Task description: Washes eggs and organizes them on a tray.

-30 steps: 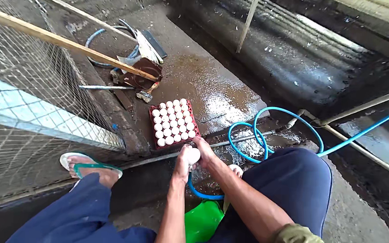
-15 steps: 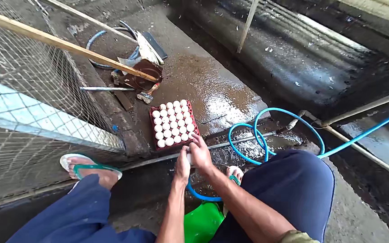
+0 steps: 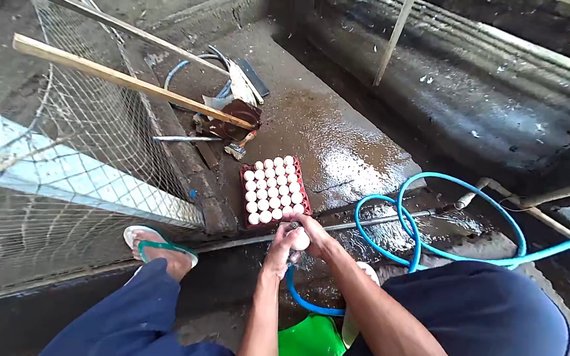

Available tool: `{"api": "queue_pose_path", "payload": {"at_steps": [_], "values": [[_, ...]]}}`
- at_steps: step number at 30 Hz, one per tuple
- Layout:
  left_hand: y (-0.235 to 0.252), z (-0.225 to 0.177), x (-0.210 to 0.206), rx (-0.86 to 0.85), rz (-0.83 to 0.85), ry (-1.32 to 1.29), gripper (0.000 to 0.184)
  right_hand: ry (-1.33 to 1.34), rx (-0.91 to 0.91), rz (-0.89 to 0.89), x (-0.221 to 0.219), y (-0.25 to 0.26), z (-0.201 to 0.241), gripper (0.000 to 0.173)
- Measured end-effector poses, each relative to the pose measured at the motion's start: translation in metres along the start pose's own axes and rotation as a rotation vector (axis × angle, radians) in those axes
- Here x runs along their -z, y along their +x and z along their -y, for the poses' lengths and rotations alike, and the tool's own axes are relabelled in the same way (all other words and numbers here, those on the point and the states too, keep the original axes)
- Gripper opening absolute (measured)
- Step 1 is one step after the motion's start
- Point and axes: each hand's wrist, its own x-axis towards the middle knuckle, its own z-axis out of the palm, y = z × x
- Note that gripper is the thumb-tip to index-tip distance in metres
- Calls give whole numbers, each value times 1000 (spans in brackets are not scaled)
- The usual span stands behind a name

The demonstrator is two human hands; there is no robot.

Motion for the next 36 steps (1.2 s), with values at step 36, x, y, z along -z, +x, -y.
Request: {"api": "queue_pose_path", "payload": {"at_steps": [36], "values": [[346,-85,180,23,-510,1280,62,-200,-473,464,31,127,-124,31]]}}
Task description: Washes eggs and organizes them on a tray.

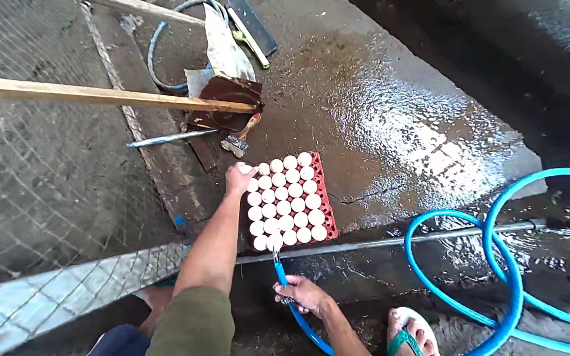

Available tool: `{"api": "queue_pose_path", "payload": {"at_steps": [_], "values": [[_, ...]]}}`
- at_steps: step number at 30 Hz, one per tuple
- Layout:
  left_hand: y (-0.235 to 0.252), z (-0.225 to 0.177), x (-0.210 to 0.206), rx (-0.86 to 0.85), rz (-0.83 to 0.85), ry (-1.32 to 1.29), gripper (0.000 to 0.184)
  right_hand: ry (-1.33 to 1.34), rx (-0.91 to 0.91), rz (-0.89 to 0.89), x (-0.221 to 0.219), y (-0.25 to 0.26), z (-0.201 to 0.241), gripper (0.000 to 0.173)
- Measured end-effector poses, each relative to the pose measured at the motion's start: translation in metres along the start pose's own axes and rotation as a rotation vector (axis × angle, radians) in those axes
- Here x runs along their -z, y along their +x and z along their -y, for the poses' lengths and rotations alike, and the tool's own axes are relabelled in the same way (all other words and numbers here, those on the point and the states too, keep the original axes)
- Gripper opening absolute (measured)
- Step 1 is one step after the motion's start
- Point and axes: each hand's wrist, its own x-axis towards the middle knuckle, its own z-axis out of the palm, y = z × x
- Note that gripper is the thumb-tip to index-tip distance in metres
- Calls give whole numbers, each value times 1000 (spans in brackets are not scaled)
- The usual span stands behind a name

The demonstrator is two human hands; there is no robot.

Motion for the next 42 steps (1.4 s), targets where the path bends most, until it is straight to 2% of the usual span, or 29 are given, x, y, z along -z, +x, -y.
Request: {"api": "queue_pose_path", "payload": {"at_steps": [3,6,9,11,14,21,25,28,31,33,36,39,42], "values": [[0,-3,2,49,30,-47,65,4,-6,7,0,1,0,31],[-10,-4,11,72,6,-69,61,3,-6,5,1,3,0,30],[-51,2,10,-109,-88,61,48,12,7,0,2,2,-2,29],[-87,4,-1,-189,0,179,49,19,3,-12,5,-2,1,29],[-119,3,-18,-155,196,308,58,28,11,-29,6,-6,3,28],[-113,-20,-32,-85,320,523,54,11,25,-35,-1,-15,2,28],[-108,-19,-27,-81,320,481,53,-17,49,-45,-3,-19,3,28],[-124,-15,-13,-103,226,270,58,-39,64,-54,-5,-23,3,28],[-161,-1,0,-112,108,-149,66,-72,60,-69,-7,-25,4,32],[-194,9,-2,-68,90,-515,58,-85,49,-88,-10,-26,4,39],[-242,23,-15,47,199,-974,42,-122,60,-77,-13,-30,1,41],[-282,27,-30,93,254,-1182,39,-179,97,-48,-18,-40,0,39],[-322,15,-33,160,246,-1277,39,-236,125,-36,-29,-56,-5,35]]}}
